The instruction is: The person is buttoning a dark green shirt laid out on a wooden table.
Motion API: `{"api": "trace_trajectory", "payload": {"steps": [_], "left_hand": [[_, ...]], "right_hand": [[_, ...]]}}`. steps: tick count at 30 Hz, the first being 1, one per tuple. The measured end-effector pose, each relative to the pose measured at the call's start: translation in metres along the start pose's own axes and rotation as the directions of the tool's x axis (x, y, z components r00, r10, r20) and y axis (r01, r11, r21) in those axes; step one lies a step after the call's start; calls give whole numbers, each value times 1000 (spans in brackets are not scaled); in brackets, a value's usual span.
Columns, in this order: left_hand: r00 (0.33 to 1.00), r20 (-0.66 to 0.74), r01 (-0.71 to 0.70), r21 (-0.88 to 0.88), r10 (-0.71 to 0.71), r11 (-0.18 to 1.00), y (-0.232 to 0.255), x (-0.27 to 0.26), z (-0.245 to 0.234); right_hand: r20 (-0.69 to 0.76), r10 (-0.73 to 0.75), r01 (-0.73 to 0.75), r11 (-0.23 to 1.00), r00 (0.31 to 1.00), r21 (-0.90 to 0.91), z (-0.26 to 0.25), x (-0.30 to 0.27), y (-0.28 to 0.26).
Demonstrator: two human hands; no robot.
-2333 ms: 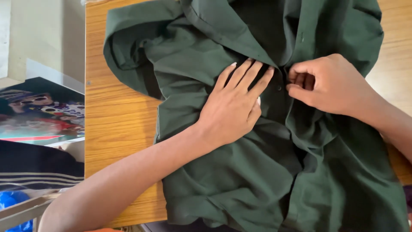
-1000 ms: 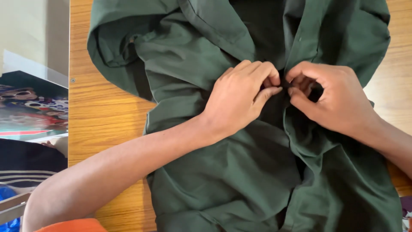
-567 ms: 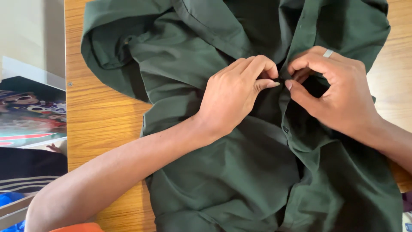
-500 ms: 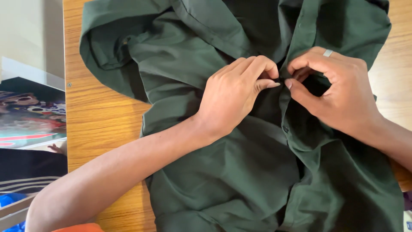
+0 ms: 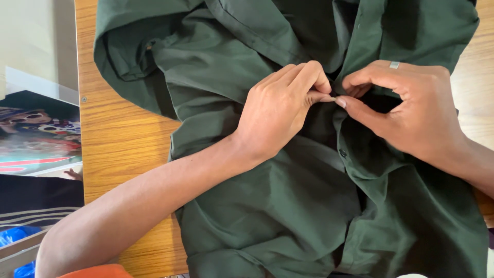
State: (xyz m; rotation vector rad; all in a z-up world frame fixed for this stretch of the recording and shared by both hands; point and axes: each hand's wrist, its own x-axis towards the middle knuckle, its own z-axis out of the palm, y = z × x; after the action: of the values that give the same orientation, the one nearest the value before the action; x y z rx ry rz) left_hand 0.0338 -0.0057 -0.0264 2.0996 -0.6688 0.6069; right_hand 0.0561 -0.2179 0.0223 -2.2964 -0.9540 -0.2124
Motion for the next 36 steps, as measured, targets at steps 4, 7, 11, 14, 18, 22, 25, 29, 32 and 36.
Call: {"api": "trace_trajectory", "payload": {"steps": [4, 7, 11, 14, 18, 22, 25, 29, 32, 36], "left_hand": [[999, 30, 32, -33, -31, 999, 1, 1, -1], [998, 46, 50, -100, -46, 994, 3, 3, -3], [994, 100, -34, 10, 33, 999, -10, -7, 6], [987, 74, -141, 9, 139, 990, -11, -7, 5], [987, 76, -141, -54, 145, 989, -9, -6, 2], [976, 102, -194, 9, 193, 981, -9, -5, 1], [968, 109, -232, 38, 227, 972, -11, -7, 1], [970, 94, -225, 9, 223, 974, -10, -6, -3], [970, 68, -233, 0, 232, 973, -7, -4, -5], [969, 24, -245, -12, 246, 969, -6, -1, -10]], "right_hand": [[-17, -41, 40, 998, 999, -58, -1, -2, 2], [7, -4, 5, 988, 1000, -156, -1, -9, 9], [-3, -179, 171, 944, 984, -283, -6, -2, -9], [0, -190, 181, 934, 982, -308, -6, -10, -12], [0, -227, 213, 914, 974, -346, -9, -12, -25], [10, -175, 169, 929, 985, -328, -10, -13, -29], [7, -84, 83, 956, 996, -281, -10, -14, -30], [19, 174, -171, 981, 985, -87, -11, -13, -33], [-1, 85, -85, 996, 996, 17, -15, -13, -32], [57, 214, -220, 967, 975, 131, -15, -16, -34]]}}
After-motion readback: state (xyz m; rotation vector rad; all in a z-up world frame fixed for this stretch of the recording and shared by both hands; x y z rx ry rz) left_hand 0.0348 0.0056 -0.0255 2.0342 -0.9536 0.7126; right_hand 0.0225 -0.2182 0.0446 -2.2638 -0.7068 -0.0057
